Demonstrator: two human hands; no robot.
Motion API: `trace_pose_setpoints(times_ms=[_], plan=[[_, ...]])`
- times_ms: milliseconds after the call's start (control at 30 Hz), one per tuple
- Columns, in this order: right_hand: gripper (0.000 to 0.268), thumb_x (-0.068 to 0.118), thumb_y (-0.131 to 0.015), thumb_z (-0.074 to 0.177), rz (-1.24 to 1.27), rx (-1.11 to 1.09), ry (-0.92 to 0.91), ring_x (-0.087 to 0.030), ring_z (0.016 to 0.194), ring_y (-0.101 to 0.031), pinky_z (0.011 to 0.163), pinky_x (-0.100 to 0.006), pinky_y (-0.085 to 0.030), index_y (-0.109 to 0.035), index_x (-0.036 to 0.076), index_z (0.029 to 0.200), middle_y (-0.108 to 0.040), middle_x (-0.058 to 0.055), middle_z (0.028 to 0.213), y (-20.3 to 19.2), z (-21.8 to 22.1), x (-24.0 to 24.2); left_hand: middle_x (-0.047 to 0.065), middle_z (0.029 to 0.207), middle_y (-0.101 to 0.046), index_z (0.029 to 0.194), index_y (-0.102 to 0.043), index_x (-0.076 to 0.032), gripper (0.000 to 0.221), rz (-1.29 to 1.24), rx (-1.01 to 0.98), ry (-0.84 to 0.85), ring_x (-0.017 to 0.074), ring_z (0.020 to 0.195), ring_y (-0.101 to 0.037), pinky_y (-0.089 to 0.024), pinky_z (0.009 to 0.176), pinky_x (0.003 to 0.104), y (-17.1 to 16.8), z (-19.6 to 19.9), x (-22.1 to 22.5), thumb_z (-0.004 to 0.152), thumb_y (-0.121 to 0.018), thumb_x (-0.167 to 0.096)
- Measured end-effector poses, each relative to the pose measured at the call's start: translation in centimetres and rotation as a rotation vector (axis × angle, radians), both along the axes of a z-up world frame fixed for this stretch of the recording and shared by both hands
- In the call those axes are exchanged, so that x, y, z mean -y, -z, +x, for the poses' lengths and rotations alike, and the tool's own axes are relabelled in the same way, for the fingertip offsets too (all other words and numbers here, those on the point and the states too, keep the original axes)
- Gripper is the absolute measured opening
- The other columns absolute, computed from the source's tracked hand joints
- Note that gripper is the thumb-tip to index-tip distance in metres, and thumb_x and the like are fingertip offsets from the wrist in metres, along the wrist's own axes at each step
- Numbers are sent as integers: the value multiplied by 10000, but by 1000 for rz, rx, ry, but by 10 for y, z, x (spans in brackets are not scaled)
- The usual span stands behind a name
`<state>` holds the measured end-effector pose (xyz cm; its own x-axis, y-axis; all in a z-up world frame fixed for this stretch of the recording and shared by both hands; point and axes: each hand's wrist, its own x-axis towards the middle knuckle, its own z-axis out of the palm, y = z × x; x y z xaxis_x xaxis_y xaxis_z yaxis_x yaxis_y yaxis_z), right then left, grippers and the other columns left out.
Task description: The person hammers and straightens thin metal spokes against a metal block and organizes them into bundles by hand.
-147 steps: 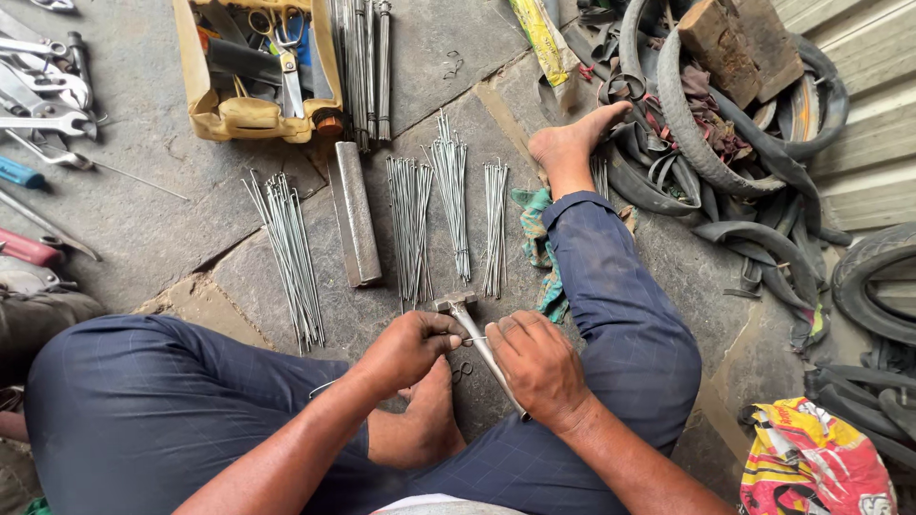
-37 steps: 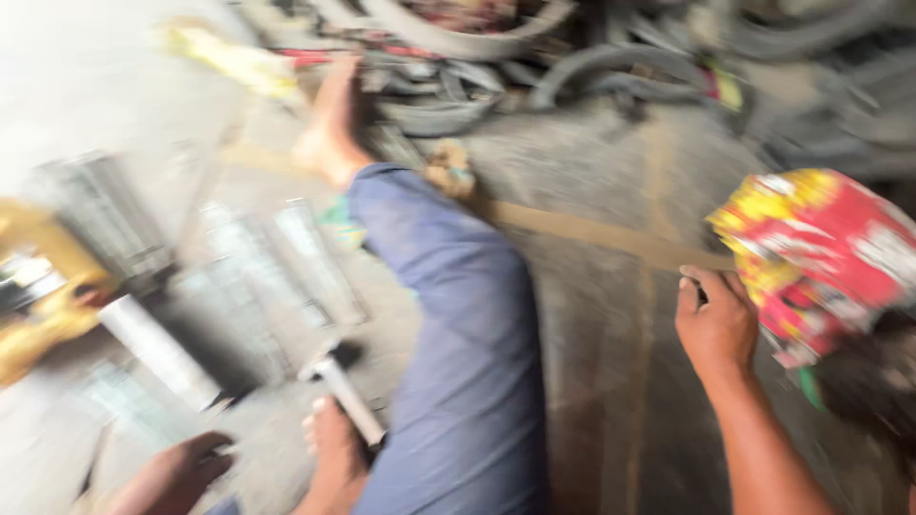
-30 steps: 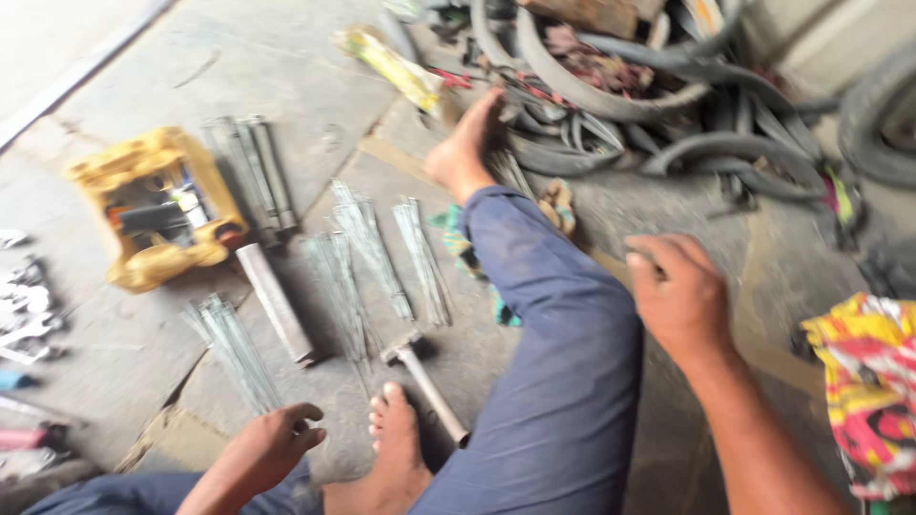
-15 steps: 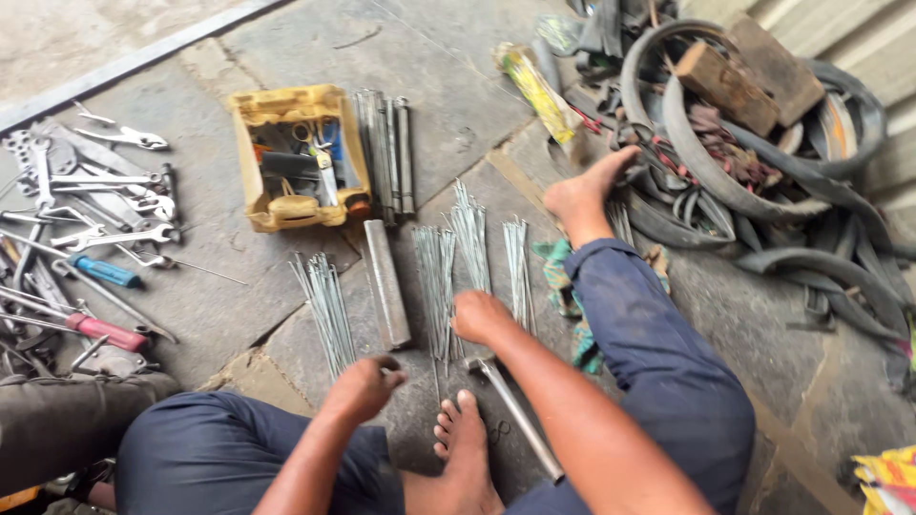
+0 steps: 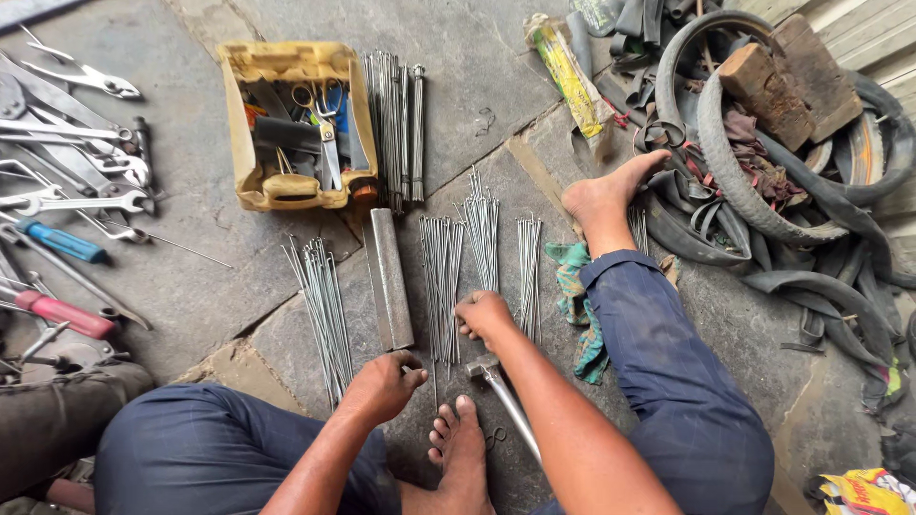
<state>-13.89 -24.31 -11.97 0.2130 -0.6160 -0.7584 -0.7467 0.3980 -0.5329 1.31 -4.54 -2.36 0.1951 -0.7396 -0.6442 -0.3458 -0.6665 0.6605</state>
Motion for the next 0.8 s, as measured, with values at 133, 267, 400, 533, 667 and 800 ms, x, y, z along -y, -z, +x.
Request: trace_pose_setpoints(times_ms=[133,267,400,533,667,800], plan=[[83,121,-644,957,278,208,119,-121,593,-677,494,-265,-540,-636,53,1003,-748,-80,799,-25,-6,17,164,871,-786,1119,-763,-114,334,69,-106,-57,262,838,-767,-581,817,394,-8,2,6,912,-691,-365],[183,80,-682,922,352,271,102,-145,614,-687,525,-291,-572,-637,76,1099,-729,-78,815,-50,-3,14,90,811,-782,1109,-766,-101,300,42,-196,-115,176,697,-740,-584,715,348,-15,2,7,913,-690,-315],[196,81,-675,929,357,298,54,-146,661,-706,569,-294,-592,-646,59,1122,-735,-84,863,-70,6,3,92,826,-784,1104,-765,-72,293,-17,-228,-157,164,696,-739,-584,705,339,-17,1,3,909,-697,-280],[214,79,-627,931,355,331,-4,-138,699,-711,612,-292,-608,-643,60,1144,-762,-106,925,-99,16,-10,71,903,-796,1126,-754,-75,276,-9,-272,-226,150,721,-738,-592,707,318,-16,3,5,935,-663,-253],[233,60,-638,931,286,290,-94,-141,710,-692,609,-284,-582,-660,56,1163,-764,-120,943,-128,22,-21,81,906,-798,1133,-743,-51,275,-38,-404,-415,149,744,-733,-606,716,309,-15,8,6,958,-641,-236],[199,59,-694,903,-457,217,-570,-215,831,-715,735,-327,-575,-750,98,1090,-769,-113,984,-154,22,-32,77,843,-757,1116,-721,-22,328,-63,-709,-686,174,710,-702,-572,676,323,-19,22,7,1005,-582,-298]])
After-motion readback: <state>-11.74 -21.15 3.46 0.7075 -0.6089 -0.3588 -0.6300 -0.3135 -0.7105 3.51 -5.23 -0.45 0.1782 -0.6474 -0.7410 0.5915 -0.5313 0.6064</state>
